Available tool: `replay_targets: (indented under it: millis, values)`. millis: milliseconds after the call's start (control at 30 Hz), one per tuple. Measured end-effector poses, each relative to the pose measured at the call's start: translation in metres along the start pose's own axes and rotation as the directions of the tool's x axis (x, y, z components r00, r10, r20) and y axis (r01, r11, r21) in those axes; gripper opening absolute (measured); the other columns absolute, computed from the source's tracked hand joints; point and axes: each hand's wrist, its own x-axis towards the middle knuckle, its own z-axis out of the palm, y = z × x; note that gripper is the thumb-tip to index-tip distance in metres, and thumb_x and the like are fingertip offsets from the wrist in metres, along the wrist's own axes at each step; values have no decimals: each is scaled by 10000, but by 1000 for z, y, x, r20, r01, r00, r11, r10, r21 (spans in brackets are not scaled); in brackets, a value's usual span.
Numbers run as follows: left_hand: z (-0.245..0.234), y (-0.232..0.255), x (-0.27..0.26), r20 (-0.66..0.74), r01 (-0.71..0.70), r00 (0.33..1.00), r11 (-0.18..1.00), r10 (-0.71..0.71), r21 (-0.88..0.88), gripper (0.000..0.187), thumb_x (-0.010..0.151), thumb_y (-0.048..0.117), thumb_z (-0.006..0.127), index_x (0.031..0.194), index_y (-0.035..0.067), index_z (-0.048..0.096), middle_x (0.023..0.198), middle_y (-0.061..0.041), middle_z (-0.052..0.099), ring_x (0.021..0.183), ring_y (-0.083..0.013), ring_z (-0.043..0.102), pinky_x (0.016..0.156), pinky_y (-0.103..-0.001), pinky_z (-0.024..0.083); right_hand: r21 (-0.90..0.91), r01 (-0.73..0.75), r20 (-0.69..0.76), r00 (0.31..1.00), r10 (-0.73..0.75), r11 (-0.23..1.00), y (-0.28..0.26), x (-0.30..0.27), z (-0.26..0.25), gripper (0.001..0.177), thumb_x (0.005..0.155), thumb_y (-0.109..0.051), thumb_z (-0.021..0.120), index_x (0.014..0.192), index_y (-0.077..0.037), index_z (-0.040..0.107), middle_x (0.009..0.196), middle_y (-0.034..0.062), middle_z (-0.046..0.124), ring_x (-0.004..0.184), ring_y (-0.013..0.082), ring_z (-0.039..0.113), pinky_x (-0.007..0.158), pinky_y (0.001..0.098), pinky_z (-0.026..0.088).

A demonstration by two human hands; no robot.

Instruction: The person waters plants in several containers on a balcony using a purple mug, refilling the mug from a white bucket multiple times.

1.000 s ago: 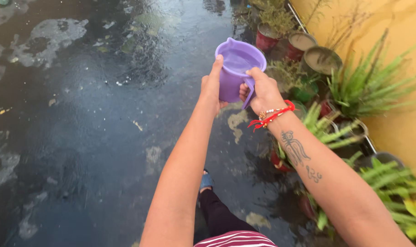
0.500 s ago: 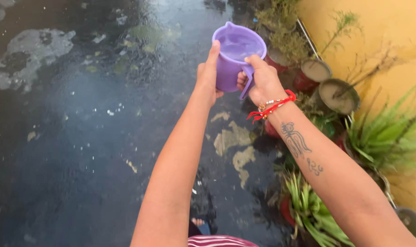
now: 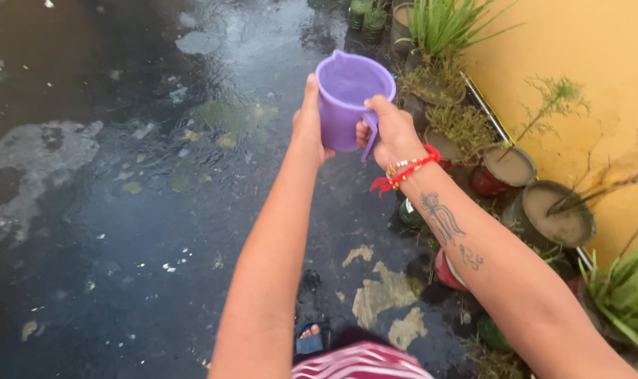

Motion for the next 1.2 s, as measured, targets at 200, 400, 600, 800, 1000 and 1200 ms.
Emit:
replay_targets:
  millis: [200, 400, 600, 800, 1000, 1200]
  values:
    - [-1, 64, 114, 82, -64, 995, 998, 62, 22, 1062, 605, 872, 515, 1346, 117, 613, 1332, -167, 666, 1123, -376, 666, 859, -681, 455, -18, -8, 19, 1000, 8, 1000, -13, 124, 54, 216, 868, -199, 717, 789, -23, 619, 639, 92, 608, 554, 208, 623, 552, 381, 540]
    - [4, 115, 262, -70, -34, 997, 999, 36, 38, 1252, 559, 835, 636, 1455, 24, 309, 1407, -262, 512, 1163, -434, 632, 891, -714, 501, -54, -17, -16, 1000, 16, 998, -11, 277, 100, 208, 857, -219, 711, 783, -39, 637, 622, 94, 610, 529, 212, 602, 533, 384, 523]
    - [9, 192, 391, -115, -5, 993, 1000, 9, 31, 1264, 584, 762, 703, 1491, 9, 246, 1458, -262, 440, 1259, -449, 541, 916, -744, 456, -1, -52, 29, 998, 52, 999, -27, 415, 159, 193, 876, -207, 707, 810, -39, 638, 635, 91, 605, 538, 206, 591, 550, 373, 523]
    - [10, 260, 511, -107, 11, 994, 1000, -10, 10, 1243, 596, 754, 712, 1490, 12, 269, 1457, -257, 437, 1262, -445, 542, 933, -737, 449, -42, -69, -23, 997, 68, 997, -45, 530, 220, 236, 875, -221, 694, 799, -14, 612, 642, 99, 618, 546, 212, 623, 546, 377, 542]
    - [6, 322, 649, -90, -31, 995, 998, 36, 49, 1179, 618, 766, 663, 1458, 8, 333, 1381, -256, 517, 1167, -427, 613, 838, -693, 486, 14, 0, -18, 1000, 0, 1000, -47, 666, 281, 194, 871, -199, 705, 824, -38, 606, 633, 76, 588, 534, 200, 582, 539, 376, 521]
    - [15, 396, 765, 11, -9, 1000, 1000, 9, 16, 1190, 604, 752, 684, 1437, -17, 321, 1364, -273, 534, 1169, -421, 641, 836, -681, 530, 5, -3, -102, 995, 4, 1000, -73, 778, 340, 208, 875, -204, 701, 833, -21, 610, 646, 85, 608, 559, 199, 615, 565, 373, 548]
